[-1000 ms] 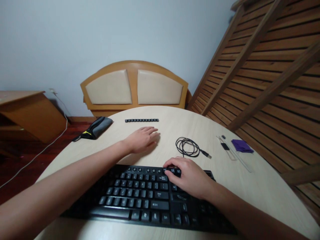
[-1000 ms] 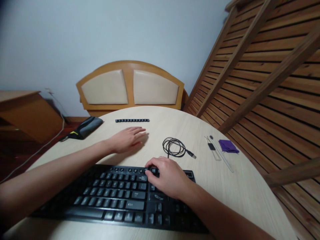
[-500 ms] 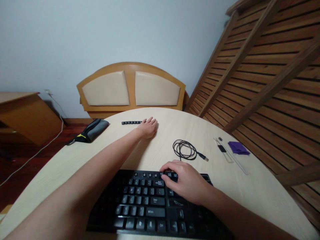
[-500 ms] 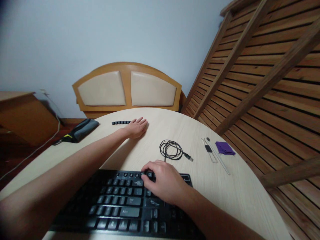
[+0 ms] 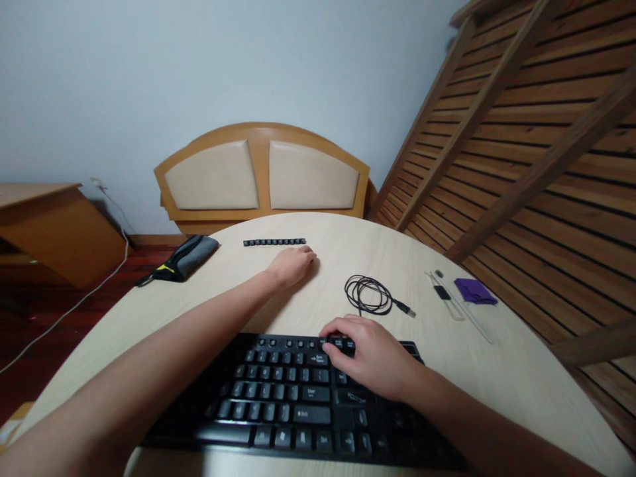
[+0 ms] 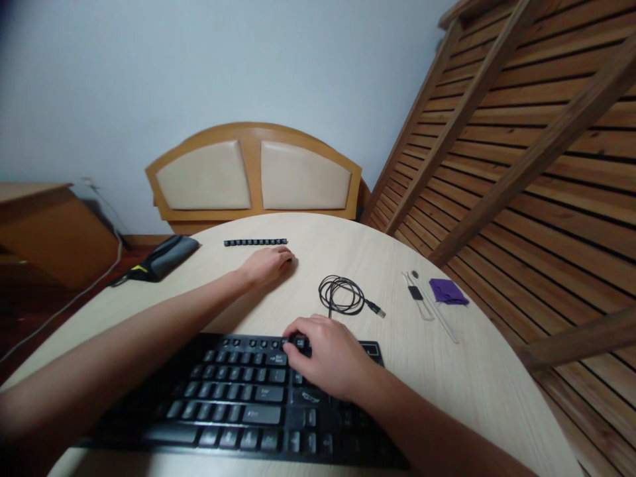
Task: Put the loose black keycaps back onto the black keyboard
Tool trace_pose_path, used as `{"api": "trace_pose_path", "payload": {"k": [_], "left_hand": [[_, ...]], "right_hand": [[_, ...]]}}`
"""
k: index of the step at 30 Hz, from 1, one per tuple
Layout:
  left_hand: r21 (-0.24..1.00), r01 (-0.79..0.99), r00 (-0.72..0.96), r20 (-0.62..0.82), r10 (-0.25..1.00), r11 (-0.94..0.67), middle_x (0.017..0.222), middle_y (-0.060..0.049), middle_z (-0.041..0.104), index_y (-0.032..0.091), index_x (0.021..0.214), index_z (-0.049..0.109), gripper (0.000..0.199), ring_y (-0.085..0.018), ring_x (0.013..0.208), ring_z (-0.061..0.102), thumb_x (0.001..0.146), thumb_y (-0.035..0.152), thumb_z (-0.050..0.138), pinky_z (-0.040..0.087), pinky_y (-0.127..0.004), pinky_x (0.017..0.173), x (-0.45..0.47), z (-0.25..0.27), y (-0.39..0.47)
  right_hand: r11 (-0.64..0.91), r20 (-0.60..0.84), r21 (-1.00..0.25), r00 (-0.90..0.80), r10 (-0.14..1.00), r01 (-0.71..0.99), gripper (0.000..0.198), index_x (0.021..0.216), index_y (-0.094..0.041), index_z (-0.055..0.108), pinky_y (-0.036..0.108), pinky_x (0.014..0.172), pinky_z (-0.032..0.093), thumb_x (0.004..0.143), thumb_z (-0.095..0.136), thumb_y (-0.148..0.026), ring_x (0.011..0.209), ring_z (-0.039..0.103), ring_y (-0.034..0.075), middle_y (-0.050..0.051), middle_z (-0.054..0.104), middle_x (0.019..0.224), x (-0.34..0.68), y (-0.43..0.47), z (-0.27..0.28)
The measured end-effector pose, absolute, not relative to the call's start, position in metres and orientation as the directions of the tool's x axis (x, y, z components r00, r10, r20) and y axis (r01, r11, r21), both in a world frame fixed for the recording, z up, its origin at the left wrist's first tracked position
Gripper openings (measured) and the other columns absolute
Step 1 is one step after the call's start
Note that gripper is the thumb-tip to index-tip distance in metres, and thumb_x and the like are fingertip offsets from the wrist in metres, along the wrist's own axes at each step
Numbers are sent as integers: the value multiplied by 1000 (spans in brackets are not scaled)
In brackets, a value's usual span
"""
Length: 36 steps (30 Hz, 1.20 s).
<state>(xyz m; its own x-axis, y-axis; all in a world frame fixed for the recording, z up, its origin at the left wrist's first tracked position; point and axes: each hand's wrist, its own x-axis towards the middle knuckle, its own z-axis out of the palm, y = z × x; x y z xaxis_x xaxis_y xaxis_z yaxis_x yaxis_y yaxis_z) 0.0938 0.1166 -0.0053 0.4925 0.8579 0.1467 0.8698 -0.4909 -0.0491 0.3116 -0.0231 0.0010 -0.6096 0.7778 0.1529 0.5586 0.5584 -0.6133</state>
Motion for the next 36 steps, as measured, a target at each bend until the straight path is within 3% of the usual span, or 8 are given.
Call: {"api": "trace_pose_path", "payload": {"k": [6, 11, 13, 15, 19, 26, 36], "left_hand": [[55, 882, 455, 166, 875, -469, 108, -11, 72, 15, 102, 74, 28, -25, 90, 71, 92, 13, 48, 55, -34, 81, 90, 1, 71], [210, 879, 390, 197, 899, -427, 106, -6, 75, 18, 109, 71, 26, -22, 95, 71, 91, 13, 53, 54, -31, 83, 91, 12, 15], [475, 793, 322, 204, 925, -381, 104, -6, 75, 18, 107, 71, 21, -21, 92, 72, 91, 17, 56, 55, -31, 82, 91, 13, -8], [658, 684, 280, 162, 946, -315, 103, -6, 76, 18, 106, 70, 20, -20, 90, 72, 92, 21, 57, 56, -31, 80, 91, 10, -26], [862, 462, 267, 91, 959, -210, 101, -6, 75, 17, 103, 70, 18, -20, 95, 71, 90, 24, 59, 55, -33, 86, 87, -1, -42], [951, 306, 307, -46, 951, -52, 98, -5, 76, 17, 98, 69, 14, -19, 93, 70, 87, 25, 65, 54, -34, 89, 86, -5, -42], [947, 313, 336, -35, 941, -77, 99, -3, 77, 20, 97, 72, 15, -20, 95, 70, 85, 26, 66, 53, -34, 93, 86, -5, -44]], "right_hand": [[561, 147, -608, -614, 775, 562, 16, 102, -22, 71, 37, 88, 49, 90, 61, -23, 94, 67, 21, 4, 74, 99, 312, -24, 2], [559, 148, -609, -611, 777, 563, 17, 103, -22, 71, 37, 88, 49, 92, 59, -24, 96, 67, 21, 4, 74, 100, 311, -24, 3], [553, 143, -613, -610, 780, 564, 19, 104, -22, 70, 37, 88, 49, 96, 54, -26, 96, 67, 21, 4, 74, 101, 311, -24, 3], [550, 139, -617, -610, 780, 563, 22, 104, -22, 70, 37, 88, 48, 99, 49, -28, 97, 66, 21, 4, 74, 101, 310, -24, 3], [543, 131, -622, -610, 782, 563, 23, 106, -22, 69, 36, 89, 48, 100, 49, -28, 98, 66, 20, 4, 73, 102, 311, -24, 3], [534, 124, -621, -602, 789, 573, 23, 107, -23, 70, 35, 88, 48, 100, 49, -29, 98, 66, 20, 5, 73, 104, 313, -24, 1], [552, 125, -603, -615, 779, 576, 24, 108, -23, 70, 36, 87, 50, 99, 49, -29, 96, 67, 21, 5, 74, 103, 313, -24, 1]]}}
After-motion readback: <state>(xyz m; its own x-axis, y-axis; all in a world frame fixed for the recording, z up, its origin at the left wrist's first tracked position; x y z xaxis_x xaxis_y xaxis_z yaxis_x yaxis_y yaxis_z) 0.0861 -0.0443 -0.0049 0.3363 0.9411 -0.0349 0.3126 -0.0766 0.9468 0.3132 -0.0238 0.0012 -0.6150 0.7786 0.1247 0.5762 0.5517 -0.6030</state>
